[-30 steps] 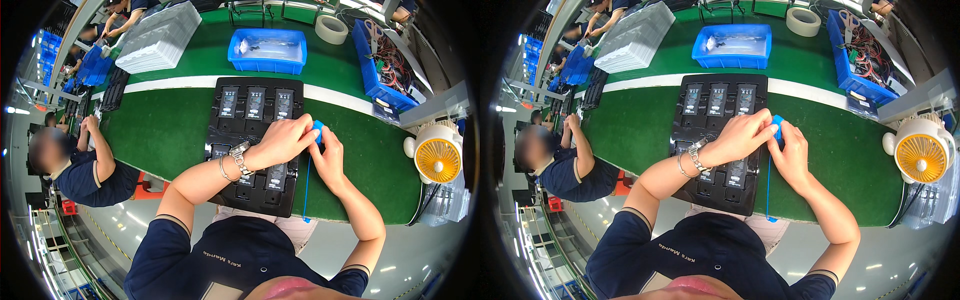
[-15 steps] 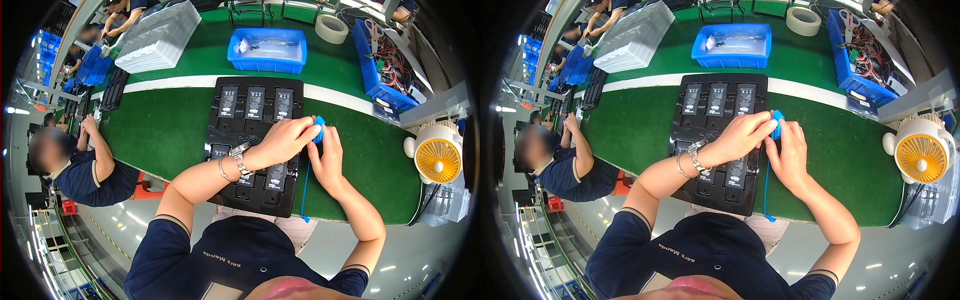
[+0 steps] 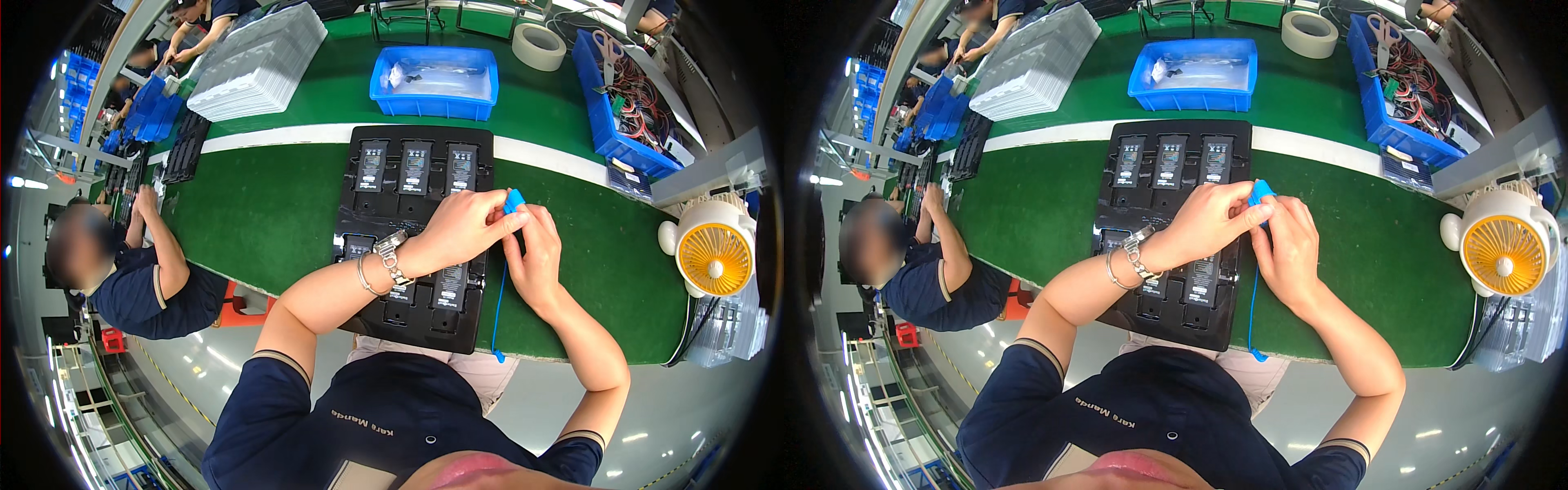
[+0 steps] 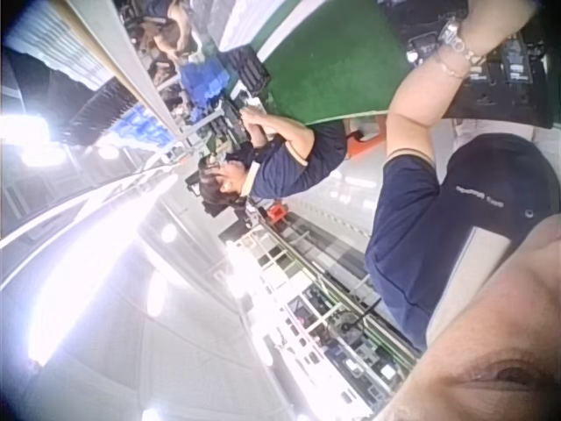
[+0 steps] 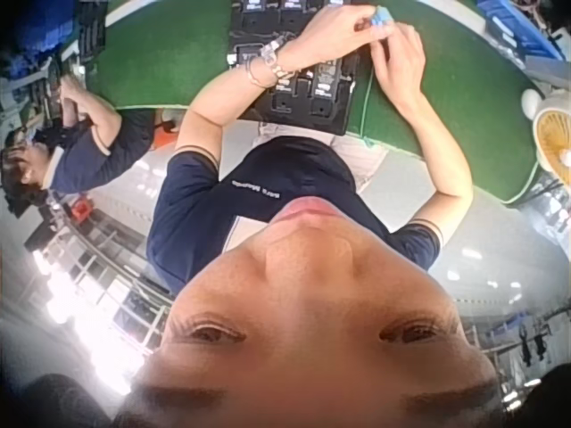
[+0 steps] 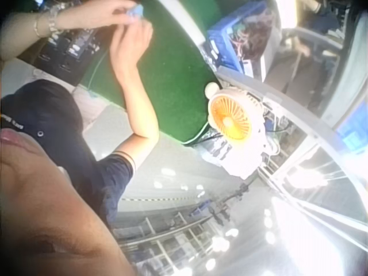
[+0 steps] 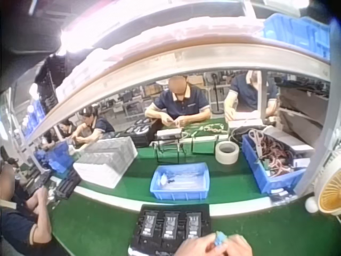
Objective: The worker is assembling electronic battery modules by placing components into a tray on an assembly line.
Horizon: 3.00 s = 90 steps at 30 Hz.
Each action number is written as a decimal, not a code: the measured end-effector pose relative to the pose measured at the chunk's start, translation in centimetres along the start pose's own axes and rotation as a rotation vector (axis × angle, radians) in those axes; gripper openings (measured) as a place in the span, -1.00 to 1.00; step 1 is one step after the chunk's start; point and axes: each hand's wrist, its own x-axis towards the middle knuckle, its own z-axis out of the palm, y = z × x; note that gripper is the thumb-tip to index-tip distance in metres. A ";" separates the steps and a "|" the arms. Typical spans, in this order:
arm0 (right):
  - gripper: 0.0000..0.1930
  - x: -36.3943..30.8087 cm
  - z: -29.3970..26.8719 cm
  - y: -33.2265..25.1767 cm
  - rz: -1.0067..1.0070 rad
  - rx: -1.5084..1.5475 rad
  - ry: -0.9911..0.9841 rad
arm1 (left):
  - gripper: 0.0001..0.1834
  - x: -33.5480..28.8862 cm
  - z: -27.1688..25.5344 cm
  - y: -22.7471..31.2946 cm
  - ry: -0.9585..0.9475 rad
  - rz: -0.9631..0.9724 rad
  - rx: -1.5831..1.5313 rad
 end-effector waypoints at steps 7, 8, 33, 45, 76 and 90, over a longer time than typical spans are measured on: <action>-0.61 -0.2 0.0 -0.2 0.018 0.020 0.007 | -0.56 0.0 -0.1 -0.2 0.018 0.005 0.000; -0.61 -0.2 0.0 -0.2 0.018 0.019 0.008 | -0.57 0.0 -0.2 -0.2 0.014 0.004 -0.004; -0.25 -0.5 0.3 -0.7 0.026 0.011 -0.023 | -0.68 0.0 0.2 -0.2 -0.023 -0.012 -0.121; -0.24 -0.7 0.4 -0.4 0.066 0.043 -0.041 | -0.67 0.2 0.2 -0.1 0.037 0.094 -0.165; -0.27 -0.6 0.7 -0.2 0.291 0.303 -0.116 | -0.76 0.2 0.0 -0.1 -0.069 0.161 -0.031; -0.32 -0.8 0.7 -0.4 0.352 0.374 -0.128 | -0.78 0.0 0.0 0.4 -0.107 0.206 -0.011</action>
